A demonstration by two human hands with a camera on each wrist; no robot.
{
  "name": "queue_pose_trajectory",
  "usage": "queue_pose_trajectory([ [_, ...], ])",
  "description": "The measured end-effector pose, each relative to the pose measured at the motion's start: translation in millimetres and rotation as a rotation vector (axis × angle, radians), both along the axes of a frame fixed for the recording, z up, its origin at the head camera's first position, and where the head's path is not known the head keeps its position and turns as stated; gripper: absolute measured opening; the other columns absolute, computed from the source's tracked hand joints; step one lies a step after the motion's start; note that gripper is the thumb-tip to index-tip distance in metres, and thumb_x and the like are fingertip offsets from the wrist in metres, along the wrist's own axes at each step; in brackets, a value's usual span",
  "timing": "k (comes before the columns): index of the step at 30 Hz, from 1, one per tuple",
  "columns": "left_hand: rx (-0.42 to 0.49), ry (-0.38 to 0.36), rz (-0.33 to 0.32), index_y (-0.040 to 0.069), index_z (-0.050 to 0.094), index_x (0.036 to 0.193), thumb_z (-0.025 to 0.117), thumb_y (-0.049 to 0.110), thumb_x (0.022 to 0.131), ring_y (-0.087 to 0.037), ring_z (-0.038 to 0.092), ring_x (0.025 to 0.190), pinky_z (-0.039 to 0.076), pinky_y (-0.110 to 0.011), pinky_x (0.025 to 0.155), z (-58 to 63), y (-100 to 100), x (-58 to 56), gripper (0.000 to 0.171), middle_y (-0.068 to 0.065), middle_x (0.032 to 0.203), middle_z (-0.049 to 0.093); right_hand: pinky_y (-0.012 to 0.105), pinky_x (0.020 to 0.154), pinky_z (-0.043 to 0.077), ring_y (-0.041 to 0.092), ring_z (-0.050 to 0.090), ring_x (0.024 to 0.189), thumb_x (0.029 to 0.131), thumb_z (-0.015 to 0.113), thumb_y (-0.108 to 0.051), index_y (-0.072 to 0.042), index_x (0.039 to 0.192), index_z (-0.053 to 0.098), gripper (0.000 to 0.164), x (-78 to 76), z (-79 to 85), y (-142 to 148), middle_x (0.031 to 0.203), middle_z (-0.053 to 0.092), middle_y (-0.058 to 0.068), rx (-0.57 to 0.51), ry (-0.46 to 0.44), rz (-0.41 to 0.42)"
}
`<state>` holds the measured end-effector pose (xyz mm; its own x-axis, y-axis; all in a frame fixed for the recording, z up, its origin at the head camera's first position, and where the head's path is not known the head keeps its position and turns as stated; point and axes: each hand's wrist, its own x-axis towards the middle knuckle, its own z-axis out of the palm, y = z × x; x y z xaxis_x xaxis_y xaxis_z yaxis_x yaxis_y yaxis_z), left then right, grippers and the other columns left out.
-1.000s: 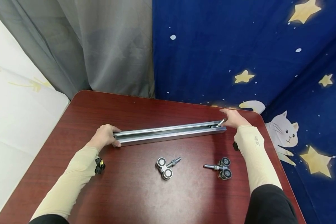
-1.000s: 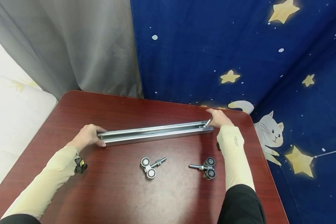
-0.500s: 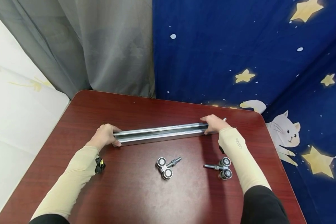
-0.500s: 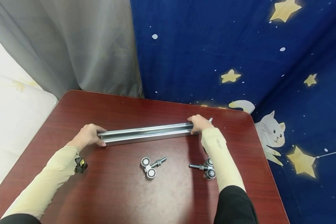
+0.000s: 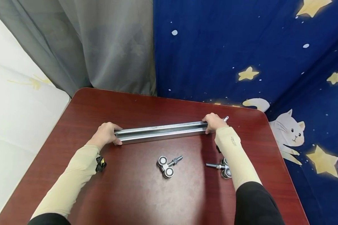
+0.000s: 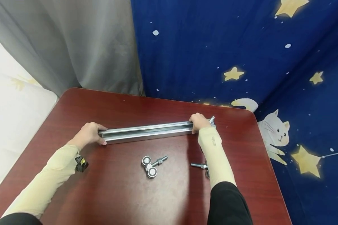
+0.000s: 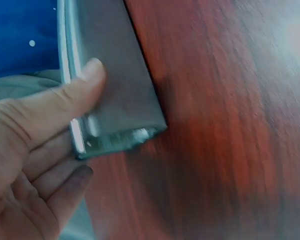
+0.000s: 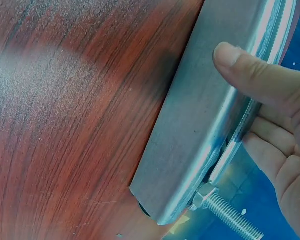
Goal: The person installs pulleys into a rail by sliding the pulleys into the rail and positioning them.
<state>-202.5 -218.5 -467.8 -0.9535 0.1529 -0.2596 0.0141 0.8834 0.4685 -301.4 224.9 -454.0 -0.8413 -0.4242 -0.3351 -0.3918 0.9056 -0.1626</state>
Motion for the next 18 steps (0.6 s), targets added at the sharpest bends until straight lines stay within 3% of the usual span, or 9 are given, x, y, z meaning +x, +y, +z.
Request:
queue_pose_trajectory([
  [7, -0.043, 0.024, -0.114, -0.008, 0.061, 0.109, 0.084, 0.012, 0.059, -0.042, 0.054, 0.101, 0.044, -0.051, 0.084, 8.8, 9.7, -2.5, 0.059, -0.027, 0.110, 0.059, 0.046, 0.088, 0.044, 0.036, 0.052, 0.110, 0.057, 0.085, -0.014, -0.003, 0.115, 0.062, 0.064, -2.1, 5.6, 1.1, 0.117, 0.059, 0.017, 0.000, -0.016, -0.043],
  [11, -0.048, 0.067, -0.150, -0.011, 0.056, 0.115, 0.076, 0.007, 0.069, -0.043, 0.053, 0.103, 0.045, -0.050, 0.083, 18.2, 21.0, -4.9, 0.053, -0.028, 0.114, 0.056, 0.046, 0.093, 0.042, 0.035, 0.049, 0.114, 0.059, 0.084, -0.012, -0.003, 0.119, 0.060, 0.065, -2.5, 3.0, 0.1, 0.121, 0.057, 0.016, 0.002, -0.022, -0.066],
  [14, -0.020, 0.146, -0.176, -0.010, 0.054, 0.118, 0.068, 0.006, 0.077, -0.042, 0.052, 0.105, 0.045, -0.049, 0.085, 28.4, 45.4, -4.9, 0.046, -0.027, 0.116, 0.056, 0.045, 0.092, 0.042, 0.035, 0.049, 0.114, 0.059, 0.084, -0.012, -0.004, 0.119, 0.060, 0.065, -0.5, 2.8, -1.3, 0.121, 0.057, 0.016, 0.004, -0.018, -0.078],
  [18, 0.041, 0.218, -0.227, -0.005, 0.059, 0.113, 0.066, 0.012, 0.081, -0.036, 0.056, 0.103, 0.045, -0.046, 0.087, 38.3, 94.4, 2.5, 0.038, -0.021, 0.110, 0.061, 0.044, 0.092, 0.043, 0.034, 0.049, 0.114, 0.058, 0.084, -0.012, -0.005, 0.119, 0.060, 0.066, 1.9, 4.0, -0.3, 0.121, 0.057, 0.015, 0.003, -0.018, -0.097],
])
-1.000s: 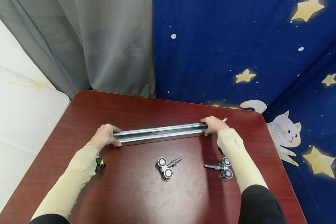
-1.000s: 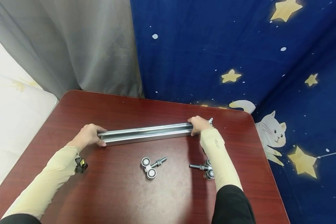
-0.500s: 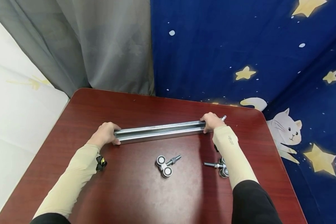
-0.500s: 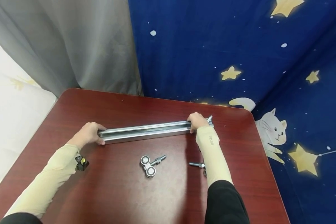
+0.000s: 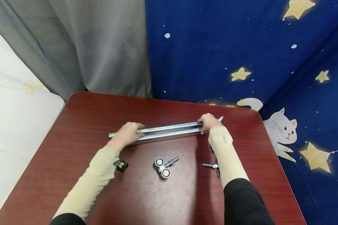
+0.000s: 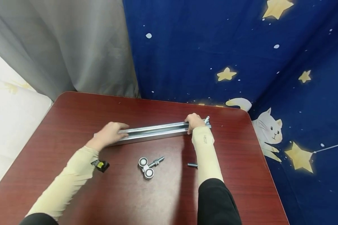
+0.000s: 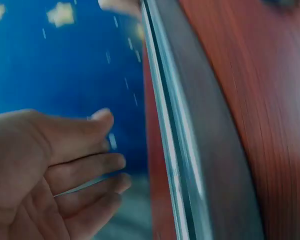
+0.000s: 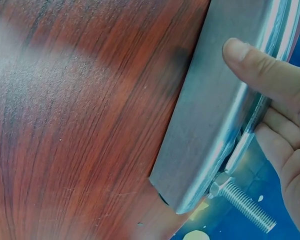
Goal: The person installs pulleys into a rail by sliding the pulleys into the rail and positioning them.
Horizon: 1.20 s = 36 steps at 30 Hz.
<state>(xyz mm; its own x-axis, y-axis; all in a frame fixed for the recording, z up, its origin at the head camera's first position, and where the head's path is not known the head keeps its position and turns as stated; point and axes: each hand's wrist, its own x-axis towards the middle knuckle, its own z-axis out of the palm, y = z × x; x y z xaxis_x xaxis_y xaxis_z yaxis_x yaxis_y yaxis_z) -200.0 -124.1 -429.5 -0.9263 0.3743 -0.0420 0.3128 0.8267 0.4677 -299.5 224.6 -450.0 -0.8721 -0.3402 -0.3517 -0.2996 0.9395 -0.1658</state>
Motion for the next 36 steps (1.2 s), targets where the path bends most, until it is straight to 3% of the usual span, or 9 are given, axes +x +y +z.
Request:
queue_pose_trajectory([
  [2, 0.015, 0.002, -0.032, -0.004, 0.062, 0.110, 0.067, 0.017, 0.081, -0.033, 0.059, 0.101, 0.046, -0.043, 0.086, 0.8, 23.8, 5.7, 0.037, -0.019, 0.106, 0.063, 0.044, 0.092, 0.042, 0.034, 0.049, 0.114, 0.058, 0.084, -0.011, -0.005, 0.119, 0.060, 0.066, 0.4, -0.4, -0.5, 0.121, 0.058, 0.015, 0.005, 0.009, 0.000],
  [7, -0.045, -0.018, -0.124, -0.003, 0.065, 0.096, 0.070, 0.027, 0.079, -0.029, 0.062, 0.086, 0.049, -0.039, 0.078, -1.2, 74.3, 17.0, 0.035, -0.016, 0.091, 0.066, 0.044, 0.093, 0.042, 0.033, 0.051, 0.113, 0.057, 0.085, -0.010, -0.004, 0.118, 0.061, 0.066, -0.3, -0.1, -1.9, 0.120, 0.058, 0.015, 0.013, 0.025, -0.005],
  [14, -0.154, -0.098, -0.193, 0.008, 0.062, 0.069, 0.074, 0.031, 0.073, -0.022, 0.059, 0.068, 0.049, -0.037, 0.065, -14.5, 117.8, 28.0, 0.026, -0.005, 0.070, 0.061, 0.043, 0.092, 0.043, 0.032, 0.050, 0.113, 0.058, 0.084, -0.008, -0.005, 0.120, 0.059, 0.066, -1.2, 1.1, -3.3, 0.121, 0.057, 0.013, 0.011, -0.002, -0.053],
  [18, -0.206, -0.124, -0.213, 0.013, 0.054, 0.060, 0.077, 0.032, 0.069, -0.018, 0.055, 0.063, 0.049, -0.035, 0.060, -26.7, 130.1, 31.6, 0.031, 0.000, 0.063, 0.056, 0.042, 0.090, 0.044, 0.031, 0.051, 0.112, 0.058, 0.084, -0.007, -0.004, 0.119, 0.059, 0.066, -1.0, 0.1, -4.1, 0.121, 0.058, 0.013, 0.010, -0.010, -0.055],
  [26, -0.345, -0.183, -0.224, 0.015, 0.055, 0.061, 0.081, 0.024, 0.061, -0.019, 0.055, 0.068, 0.048, -0.035, 0.060, -39.5, 140.7, 38.6, 0.028, 0.001, 0.069, 0.057, 0.041, 0.090, 0.045, 0.031, 0.052, 0.111, 0.057, 0.084, -0.005, -0.003, 0.119, 0.060, 0.067, -0.6, 1.3, -6.3, 0.120, 0.058, 0.013, 0.015, -0.009, -0.051],
  [36, -0.335, -0.220, -0.186, 0.014, 0.055, 0.061, 0.081, 0.009, 0.056, -0.016, 0.052, 0.063, 0.047, -0.033, 0.053, -42.8, 142.6, 36.7, 0.027, 0.001, 0.067, 0.056, 0.042, 0.092, 0.044, 0.031, 0.051, 0.112, 0.056, 0.084, -0.006, -0.004, 0.119, 0.060, 0.067, -0.5, 2.3, -5.9, 0.120, 0.058, 0.013, 0.025, -0.007, -0.048],
])
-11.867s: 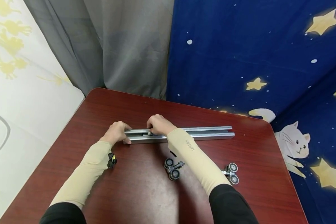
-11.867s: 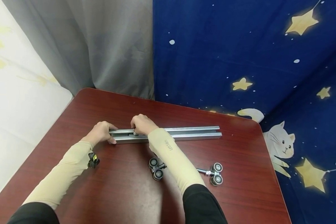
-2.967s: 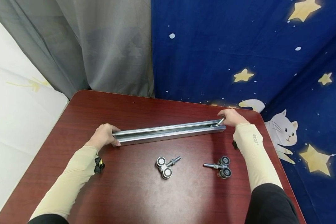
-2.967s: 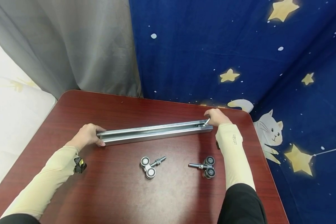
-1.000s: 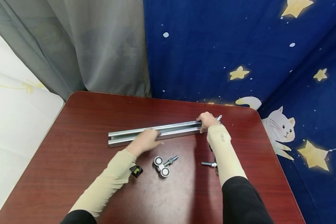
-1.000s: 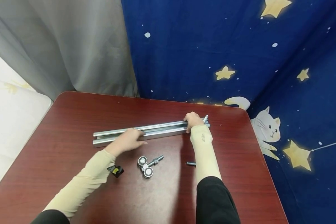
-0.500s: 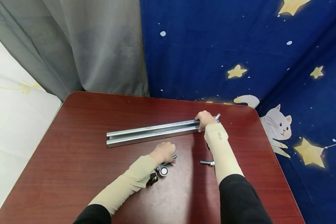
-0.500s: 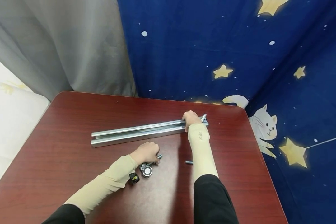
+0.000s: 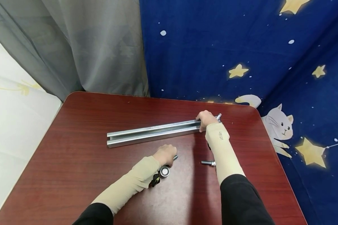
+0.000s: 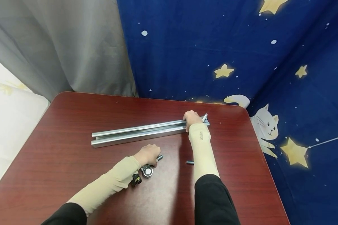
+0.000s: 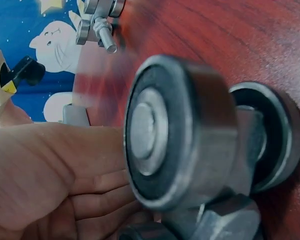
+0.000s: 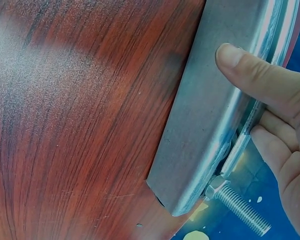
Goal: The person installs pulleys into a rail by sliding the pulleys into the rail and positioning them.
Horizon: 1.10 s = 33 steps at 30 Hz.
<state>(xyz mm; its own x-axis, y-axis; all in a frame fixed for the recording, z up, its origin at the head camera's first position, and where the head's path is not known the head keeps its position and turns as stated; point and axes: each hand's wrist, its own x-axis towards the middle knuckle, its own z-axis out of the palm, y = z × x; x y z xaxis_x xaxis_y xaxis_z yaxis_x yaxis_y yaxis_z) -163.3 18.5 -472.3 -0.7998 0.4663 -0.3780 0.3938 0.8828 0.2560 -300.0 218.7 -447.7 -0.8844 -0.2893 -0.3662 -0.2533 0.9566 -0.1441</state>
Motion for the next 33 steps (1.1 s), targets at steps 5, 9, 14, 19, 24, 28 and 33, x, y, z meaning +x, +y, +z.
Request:
queue_pose_trajectory([
  [5, 0.014, -0.027, 0.044, 0.014, 0.053, 0.060, 0.082, 0.006, 0.052, -0.016, 0.050, 0.062, 0.044, -0.031, 0.051, 2.3, -0.5, -3.3, 0.031, 0.002, 0.065, 0.053, 0.042, 0.092, 0.043, 0.031, 0.051, 0.112, 0.056, 0.084, -0.006, -0.004, 0.118, 0.060, 0.067, -0.6, -0.2, -1.1, 0.120, 0.058, 0.013, -0.004, -0.002, -0.006],
  [9, 0.033, -0.027, 0.077, 0.014, 0.053, 0.060, 0.084, 0.009, 0.050, -0.017, 0.051, 0.061, 0.044, -0.030, 0.051, 4.5, -1.6, -4.9, 0.033, 0.001, 0.063, 0.053, 0.042, 0.091, 0.044, 0.031, 0.051, 0.112, 0.057, 0.084, -0.006, -0.004, 0.119, 0.060, 0.068, -0.1, 1.1, -1.7, 0.121, 0.058, 0.013, -0.005, -0.014, -0.013],
  [14, 0.069, 0.005, 0.117, 0.013, 0.052, 0.058, 0.083, 0.010, 0.052, -0.017, 0.051, 0.060, 0.044, -0.031, 0.051, 6.9, -5.2, -6.9, 0.032, 0.000, 0.063, 0.052, 0.043, 0.091, 0.044, 0.032, 0.051, 0.112, 0.056, 0.085, -0.006, -0.005, 0.120, 0.059, 0.069, 1.1, 2.8, -1.2, 0.121, 0.057, 0.013, 0.000, -0.015, -0.031],
  [19, 0.112, 0.046, 0.133, 0.013, 0.051, 0.057, 0.080, 0.009, 0.055, -0.017, 0.050, 0.058, 0.043, -0.030, 0.049, 7.4, -9.3, -10.1, 0.029, 0.001, 0.061, 0.052, 0.042, 0.091, 0.044, 0.031, 0.051, 0.112, 0.058, 0.084, -0.006, -0.004, 0.120, 0.059, 0.067, 2.0, 0.8, -0.9, 0.121, 0.057, 0.014, -0.017, -0.022, -0.033],
  [24, 0.154, 0.081, 0.132, 0.014, 0.051, 0.055, 0.078, 0.013, 0.058, -0.016, 0.049, 0.053, 0.042, -0.030, 0.048, 9.7, -13.5, -14.3, 0.027, 0.002, 0.056, 0.051, 0.042, 0.091, 0.044, 0.031, 0.051, 0.112, 0.057, 0.084, -0.005, -0.005, 0.119, 0.060, 0.067, 2.6, -0.4, -0.5, 0.120, 0.058, 0.013, -0.028, -0.011, -0.040],
  [28, 0.170, 0.096, 0.133, 0.014, 0.050, 0.054, 0.078, 0.016, 0.059, -0.014, 0.047, 0.053, 0.043, -0.029, 0.050, 15.3, -16.8, -15.3, 0.029, 0.003, 0.054, 0.049, 0.043, 0.091, 0.044, 0.032, 0.051, 0.112, 0.056, 0.084, -0.005, -0.005, 0.119, 0.060, 0.067, 2.4, -0.1, 0.3, 0.120, 0.059, 0.013, -0.032, -0.005, -0.039],
  [33, 0.221, 0.142, 0.125, 0.015, 0.049, 0.054, 0.080, 0.018, 0.058, -0.013, 0.044, 0.054, 0.042, -0.029, 0.051, 22.3, -23.4, -11.3, 0.031, 0.004, 0.054, 0.046, 0.043, 0.091, 0.044, 0.032, 0.052, 0.111, 0.055, 0.084, -0.005, -0.006, 0.118, 0.061, 0.067, 1.1, -1.0, 1.0, 0.119, 0.059, 0.013, -0.034, 0.003, -0.040],
])
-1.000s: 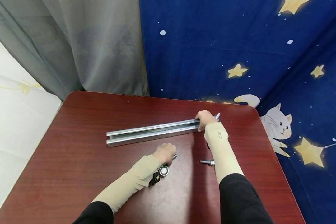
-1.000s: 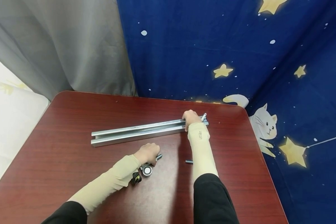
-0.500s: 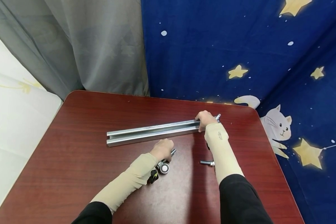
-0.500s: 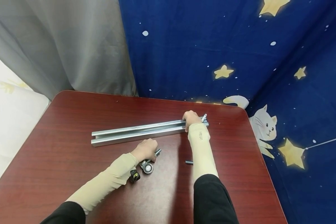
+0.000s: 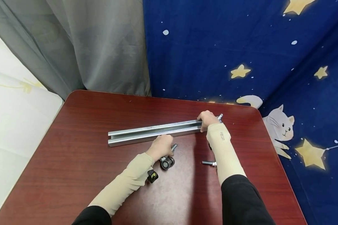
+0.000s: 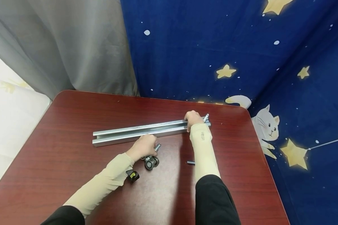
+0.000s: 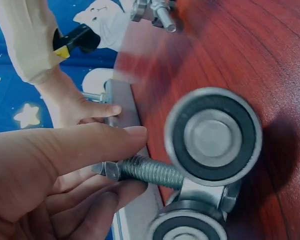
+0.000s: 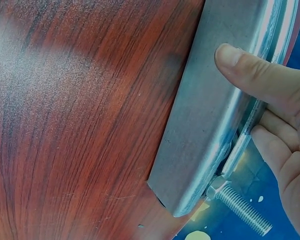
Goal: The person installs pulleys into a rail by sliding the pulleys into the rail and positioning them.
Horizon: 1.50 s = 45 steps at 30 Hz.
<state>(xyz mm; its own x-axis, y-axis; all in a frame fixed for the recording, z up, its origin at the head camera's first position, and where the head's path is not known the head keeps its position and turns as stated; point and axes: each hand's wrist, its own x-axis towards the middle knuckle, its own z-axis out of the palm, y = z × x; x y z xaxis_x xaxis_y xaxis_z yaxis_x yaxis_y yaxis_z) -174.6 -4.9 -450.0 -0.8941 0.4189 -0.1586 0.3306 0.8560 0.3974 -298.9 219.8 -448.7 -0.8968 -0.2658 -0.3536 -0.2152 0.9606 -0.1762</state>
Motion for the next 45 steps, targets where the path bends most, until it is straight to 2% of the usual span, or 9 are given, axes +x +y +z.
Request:
queue_pose_trajectory([
  [5, 0.089, 0.072, 0.001, 0.014, 0.053, 0.062, 0.080, 0.017, 0.059, -0.011, 0.046, 0.054, 0.042, -0.028, 0.050, -4.8, -10.9, 8.1, 0.027, 0.005, 0.058, 0.050, 0.043, 0.091, 0.044, 0.032, 0.051, 0.112, 0.056, 0.084, -0.005, -0.006, 0.119, 0.060, 0.068, 0.4, 1.2, -0.2, 0.120, 0.058, 0.013, -0.003, -0.002, 0.000],
  [11, 0.195, 0.070, 0.049, 0.012, 0.058, 0.074, 0.079, 0.019, 0.064, -0.012, 0.051, 0.057, 0.044, -0.028, 0.051, -17.0, -20.0, 14.4, 0.024, 0.004, 0.065, 0.056, 0.044, 0.091, 0.044, 0.033, 0.051, 0.112, 0.056, 0.084, -0.007, -0.006, 0.119, 0.060, 0.068, 0.1, 1.4, 1.5, 0.120, 0.058, 0.014, 0.007, 0.007, 0.015],
  [16, 0.230, 0.094, 0.012, 0.015, 0.059, 0.081, 0.079, 0.022, 0.066, -0.010, 0.054, 0.062, 0.046, -0.029, 0.056, -23.2, -24.0, 18.0, 0.025, 0.004, 0.071, 0.060, 0.043, 0.092, 0.043, 0.032, 0.049, 0.114, 0.059, 0.083, -0.006, -0.006, 0.121, 0.059, 0.067, 1.4, -1.1, 0.8, 0.122, 0.057, 0.013, -0.006, -0.013, -0.003],
  [23, 0.444, 0.162, -0.066, 0.011, 0.065, 0.090, 0.076, 0.022, 0.072, -0.010, 0.064, 0.076, 0.051, -0.025, 0.068, -36.4, -36.1, 20.9, 0.025, 0.001, 0.082, 0.067, 0.043, 0.092, 0.043, 0.032, 0.050, 0.113, 0.059, 0.083, -0.006, -0.005, 0.120, 0.059, 0.066, 2.0, -0.4, 1.1, 0.121, 0.058, 0.012, -0.002, -0.007, 0.001],
  [27, 0.473, 0.241, -0.086, 0.010, 0.067, 0.091, 0.072, 0.025, 0.077, -0.011, 0.064, 0.079, 0.051, -0.027, 0.071, -43.5, -40.3, 21.7, 0.021, 0.001, 0.085, 0.068, 0.043, 0.093, 0.042, 0.033, 0.049, 0.114, 0.058, 0.083, -0.006, -0.005, 0.120, 0.059, 0.066, 2.0, 0.2, 0.7, 0.121, 0.058, 0.012, -0.006, -0.001, 0.006],
  [31, 0.515, 0.288, -0.104, 0.006, 0.069, 0.095, 0.068, 0.022, 0.080, -0.013, 0.064, 0.083, 0.050, -0.029, 0.074, -51.5, -41.7, 23.7, 0.021, -0.003, 0.090, 0.069, 0.044, 0.093, 0.042, 0.033, 0.049, 0.114, 0.058, 0.084, -0.007, -0.005, 0.120, 0.059, 0.067, 2.3, 0.3, 0.7, 0.122, 0.057, 0.012, -0.004, 0.004, 0.008],
  [39, 0.639, 0.318, -0.082, 0.003, 0.069, 0.093, 0.069, 0.013, 0.079, -0.008, 0.061, 0.074, 0.049, -0.022, 0.063, -62.3, -38.0, 26.5, 0.016, -0.003, 0.085, 0.069, 0.044, 0.092, 0.043, 0.032, 0.049, 0.114, 0.059, 0.083, -0.005, -0.005, 0.121, 0.059, 0.066, 2.6, 0.1, 0.4, 0.122, 0.057, 0.013, -0.011, -0.012, -0.016],
  [45, 0.654, 0.396, -0.082, 0.008, 0.067, 0.085, 0.070, 0.013, 0.078, -0.003, 0.057, 0.066, 0.047, -0.017, 0.058, -62.2, -37.9, 26.5, 0.009, 0.001, 0.078, 0.066, 0.043, 0.092, 0.043, 0.032, 0.050, 0.113, 0.059, 0.083, -0.006, -0.005, 0.120, 0.059, 0.066, 1.1, -2.4, 0.3, 0.121, 0.058, 0.013, -0.007, -0.002, 0.001],
])
